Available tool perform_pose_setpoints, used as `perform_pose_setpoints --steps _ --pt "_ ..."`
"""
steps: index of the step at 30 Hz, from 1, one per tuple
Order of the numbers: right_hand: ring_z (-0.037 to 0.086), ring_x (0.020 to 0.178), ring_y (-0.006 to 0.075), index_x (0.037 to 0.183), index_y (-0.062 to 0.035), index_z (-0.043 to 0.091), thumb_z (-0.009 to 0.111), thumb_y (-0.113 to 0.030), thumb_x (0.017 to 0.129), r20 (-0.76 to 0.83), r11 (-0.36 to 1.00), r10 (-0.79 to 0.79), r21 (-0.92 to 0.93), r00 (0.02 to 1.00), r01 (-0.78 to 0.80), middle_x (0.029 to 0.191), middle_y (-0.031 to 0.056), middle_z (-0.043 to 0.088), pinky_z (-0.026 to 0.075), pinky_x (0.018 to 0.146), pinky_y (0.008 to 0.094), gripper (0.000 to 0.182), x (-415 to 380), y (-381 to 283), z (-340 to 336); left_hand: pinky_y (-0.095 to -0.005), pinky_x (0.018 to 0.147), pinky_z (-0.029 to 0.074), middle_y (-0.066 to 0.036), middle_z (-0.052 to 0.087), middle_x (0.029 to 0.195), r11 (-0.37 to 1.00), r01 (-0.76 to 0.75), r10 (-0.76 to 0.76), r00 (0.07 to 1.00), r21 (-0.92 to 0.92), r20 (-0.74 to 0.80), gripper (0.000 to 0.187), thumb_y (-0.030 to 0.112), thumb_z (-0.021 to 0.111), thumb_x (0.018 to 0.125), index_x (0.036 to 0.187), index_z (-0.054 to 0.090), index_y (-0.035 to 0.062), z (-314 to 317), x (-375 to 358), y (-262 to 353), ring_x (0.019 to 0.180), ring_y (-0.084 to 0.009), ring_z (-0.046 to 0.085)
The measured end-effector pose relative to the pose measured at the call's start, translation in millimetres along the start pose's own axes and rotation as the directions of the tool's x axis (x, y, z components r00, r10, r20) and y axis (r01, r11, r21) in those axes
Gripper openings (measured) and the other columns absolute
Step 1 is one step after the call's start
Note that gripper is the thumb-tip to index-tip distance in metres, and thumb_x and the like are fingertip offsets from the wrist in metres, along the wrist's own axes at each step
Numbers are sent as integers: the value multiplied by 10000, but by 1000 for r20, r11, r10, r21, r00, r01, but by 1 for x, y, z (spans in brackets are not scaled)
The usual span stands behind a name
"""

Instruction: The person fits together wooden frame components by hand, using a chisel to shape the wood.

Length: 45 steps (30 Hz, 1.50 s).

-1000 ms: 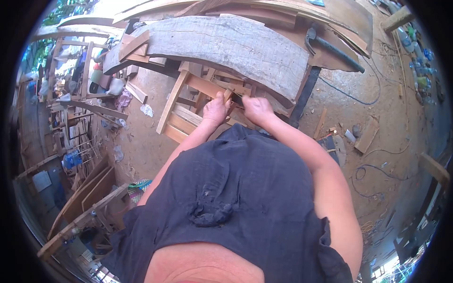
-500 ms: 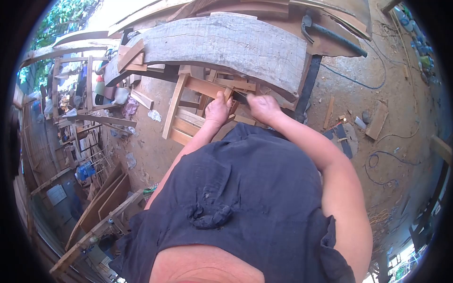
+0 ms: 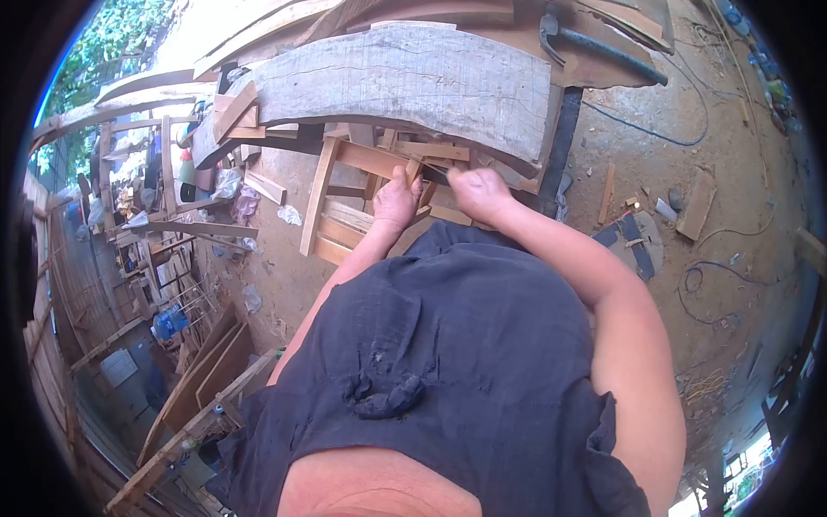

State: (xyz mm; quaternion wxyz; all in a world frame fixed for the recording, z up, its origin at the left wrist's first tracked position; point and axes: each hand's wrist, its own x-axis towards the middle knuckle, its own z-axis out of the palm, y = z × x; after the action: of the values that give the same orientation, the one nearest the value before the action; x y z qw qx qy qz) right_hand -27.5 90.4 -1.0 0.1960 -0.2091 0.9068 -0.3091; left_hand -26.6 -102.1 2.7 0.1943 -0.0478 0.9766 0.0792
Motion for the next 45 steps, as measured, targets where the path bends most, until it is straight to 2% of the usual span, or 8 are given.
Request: perform_pose_setpoints --steps 4,8,10,17,24,32,42,45 --pt "638 753 353 829 -3 544 471 -82 751 54 998 50 -44 997 -48 766 220 632 505 673 453 134 -24 1 -13 -517 649 468 -242 611 721 1000 -16 16 1000 -22 21 377 411 477 882 974 397 54 -1 0 -1 719 -426 608" --pt "642 753 346 835 -14 554 466 -91 761 -31 1000 -26 -10 999 26 767 215 634 508 679 454 137 40 -16 14 -506 660 475 -236 617 732 1000 -5 6 1000 -6 29 376 406 483 881 968 406 48 -5 -2 4 727 -413 615" --pt "644 760 339 830 -13 562 460 -94 769 -5 999 45 5 999 -45 774 215 636 508 691 452 145 58 -27 11 -496 660 483 -224 622 729 1000 -8 7 1000 19 13 370 397 490 881 959 406 45 -7 2 4 723 -399 622" --pt "624 701 357 809 -13 531 483 -71 737 42 996 54 -70 998 -51 714 206 618 482 635 449 105 -23 6 -8 -520 672 465 -256 613 762 1000 22 -21 999 -19 25 385 410 471 884 976 401 44 -3 2 0 756 -433 604" --pt "627 727 362 833 -9 539 498 -78 732 -30 1000 5 -21 1000 -6 735 208 625 495 642 446 129 40 -19 9 -510 655 473 -242 615 735 1000 -14 14 1000 0 8 369 401 481 883 960 401 49 -2 0 -2 726 -420 611" --pt "648 747 338 828 9 560 479 -77 754 89 997 56 -59 995 -50 761 215 637 516 682 422 140 -17 -2 -18 -522 679 462 -251 615 747 1000 17 -17 1000 -22 8 380 414 480 879 969 409 52 -2 2 0 749 -432 606" --pt "629 719 366 825 -12 547 495 -90 734 -81 999 -30 24 996 32 741 204 628 499 636 448 130 43 -11 15 -519 672 468 -255 612 745 1000 17 -17 1000 3 4 388 424 472 881 961 413 49 0 2 -4 753 -431 606" --pt "647 740 340 843 11 566 485 -85 747 35 999 -13 -41 999 15 762 207 639 518 669 431 158 7 -7 -3 -518 667 469 -256 611 740 1000 31 -31 999 1 -7 390 426 472 880 957 412 49 0 3 -3 751 -429 607"
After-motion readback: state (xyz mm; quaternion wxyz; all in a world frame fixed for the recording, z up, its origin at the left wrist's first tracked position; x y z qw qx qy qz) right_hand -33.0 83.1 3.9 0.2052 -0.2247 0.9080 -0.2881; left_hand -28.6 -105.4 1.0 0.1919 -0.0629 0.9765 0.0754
